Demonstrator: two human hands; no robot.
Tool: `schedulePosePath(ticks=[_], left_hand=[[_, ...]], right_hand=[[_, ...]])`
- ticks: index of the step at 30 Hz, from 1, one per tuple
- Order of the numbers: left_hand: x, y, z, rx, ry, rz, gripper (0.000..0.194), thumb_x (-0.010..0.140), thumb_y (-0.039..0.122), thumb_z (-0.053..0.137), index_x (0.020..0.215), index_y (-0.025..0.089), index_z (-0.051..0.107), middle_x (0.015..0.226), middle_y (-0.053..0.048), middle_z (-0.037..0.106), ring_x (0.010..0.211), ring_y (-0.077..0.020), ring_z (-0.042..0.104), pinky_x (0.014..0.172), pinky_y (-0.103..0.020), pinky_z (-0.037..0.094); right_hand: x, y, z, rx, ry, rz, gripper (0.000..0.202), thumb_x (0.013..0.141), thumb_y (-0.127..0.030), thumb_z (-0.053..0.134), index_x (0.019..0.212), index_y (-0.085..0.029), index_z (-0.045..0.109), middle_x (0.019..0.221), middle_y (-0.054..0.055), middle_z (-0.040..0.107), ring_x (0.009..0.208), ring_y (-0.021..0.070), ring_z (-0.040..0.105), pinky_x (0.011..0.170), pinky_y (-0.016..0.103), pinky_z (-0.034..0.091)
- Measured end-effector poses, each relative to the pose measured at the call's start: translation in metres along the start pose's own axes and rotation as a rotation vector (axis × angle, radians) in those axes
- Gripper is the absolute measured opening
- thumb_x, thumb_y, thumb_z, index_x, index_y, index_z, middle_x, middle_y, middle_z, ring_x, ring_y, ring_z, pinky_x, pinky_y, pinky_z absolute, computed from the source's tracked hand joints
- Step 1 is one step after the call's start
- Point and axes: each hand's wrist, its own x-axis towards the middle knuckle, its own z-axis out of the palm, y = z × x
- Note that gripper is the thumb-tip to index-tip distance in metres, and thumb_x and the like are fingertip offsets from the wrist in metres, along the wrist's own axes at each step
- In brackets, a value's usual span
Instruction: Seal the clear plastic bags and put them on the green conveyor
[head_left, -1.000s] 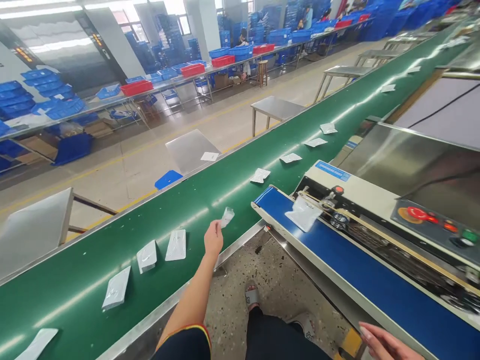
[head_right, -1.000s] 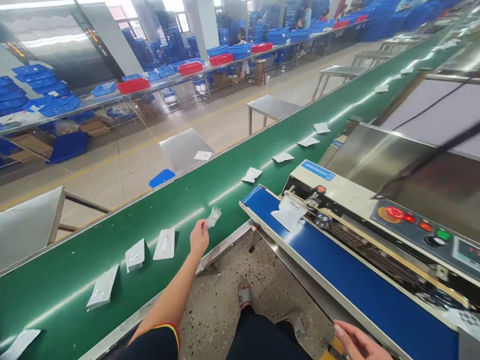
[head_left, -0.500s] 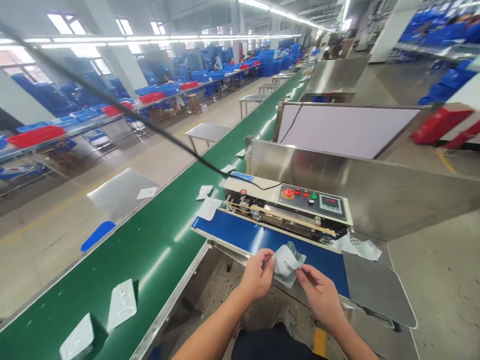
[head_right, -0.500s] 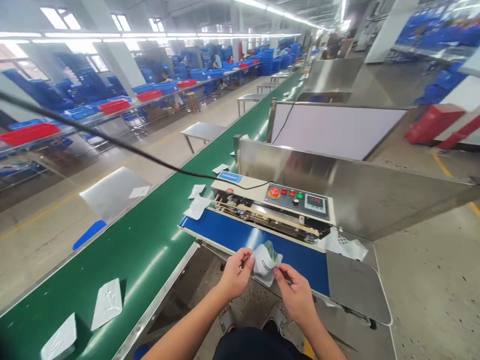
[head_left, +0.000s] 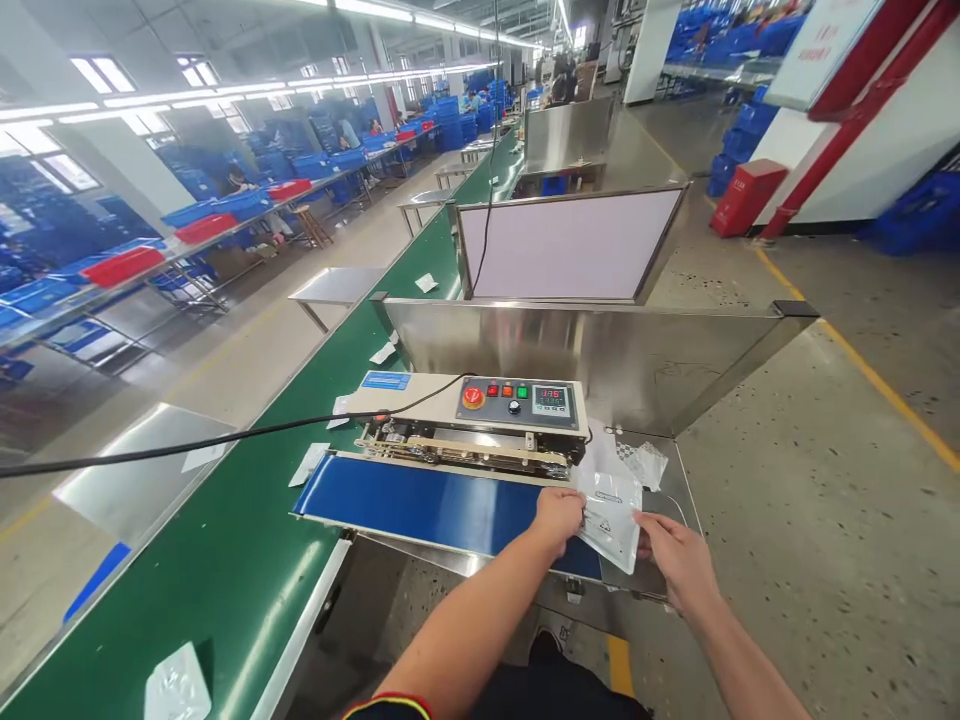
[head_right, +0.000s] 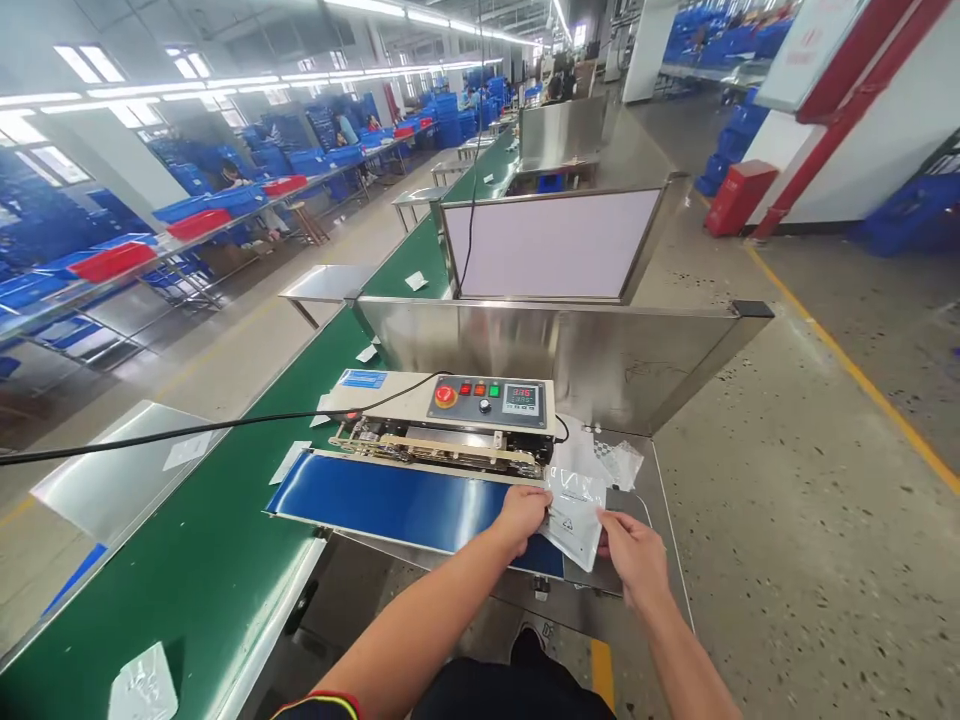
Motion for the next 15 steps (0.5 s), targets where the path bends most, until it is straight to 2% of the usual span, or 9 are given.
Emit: schedulePosePath(ticks=[3, 8, 12, 15], left_hand=[[0.007, -0.002, -0.008, -0.055, 0.009, 0.018, 0.028, 0.076, 0.041, 0.089, 0.068, 0.016, 0.077, 0.063, -0.002, 0.065, 0.061, -0.0165, 0.055, 0.064, -0.029, 0.048], [0.009, -0.006, -0.045, -0.096, 0.052, 0.083, 0.041, 0.074, 0.056, 0.090, 0.067, 0.018, 0.074, 0.061, -0.001, 0.062, 0.062, -0.0183, 0.057, 0.065, -0.031, 0.050], [0.000, -0.008, -0.075, -0.127, 0.115, 0.166, 0.044, 0.078, 0.059, 0.087, 0.070, 0.018, 0.076, 0.062, -0.001, 0.063, 0.062, -0.0179, 0.059, 0.065, -0.030, 0.050], [-0.016, -0.017, -0.108, -0.228, 0.173, 0.219, 0.039, 0.082, 0.054, 0.087, 0.084, 0.015, 0.082, 0.074, -0.005, 0.074, 0.070, -0.0179, 0.066, 0.068, -0.029, 0.052]], right_hand=[[0.016, -0.005, 0.008, -0.025, -0.069, 0.005, 0.047, 0.056, -0.058, 0.086, 0.081, -0.019, 0.077, 0.065, 0.005, 0.072, 0.062, 0.0248, 0.069, 0.056, 0.035, 0.060], [0.022, -0.009, 0.042, -0.075, -0.190, 0.004, 0.044, 0.057, -0.055, 0.089, 0.078, -0.019, 0.076, 0.065, 0.004, 0.073, 0.060, 0.0232, 0.069, 0.056, 0.034, 0.061], [0.010, -0.016, 0.070, -0.104, -0.265, -0.004, 0.046, 0.056, -0.054, 0.092, 0.079, -0.017, 0.078, 0.068, 0.007, 0.074, 0.065, 0.0244, 0.073, 0.060, 0.035, 0.065], [-0.009, -0.015, 0.075, -0.136, -0.268, 0.004, 0.049, 0.051, -0.052, 0.096, 0.083, -0.018, 0.081, 0.078, 0.012, 0.079, 0.071, 0.0275, 0.076, 0.064, 0.038, 0.069]])
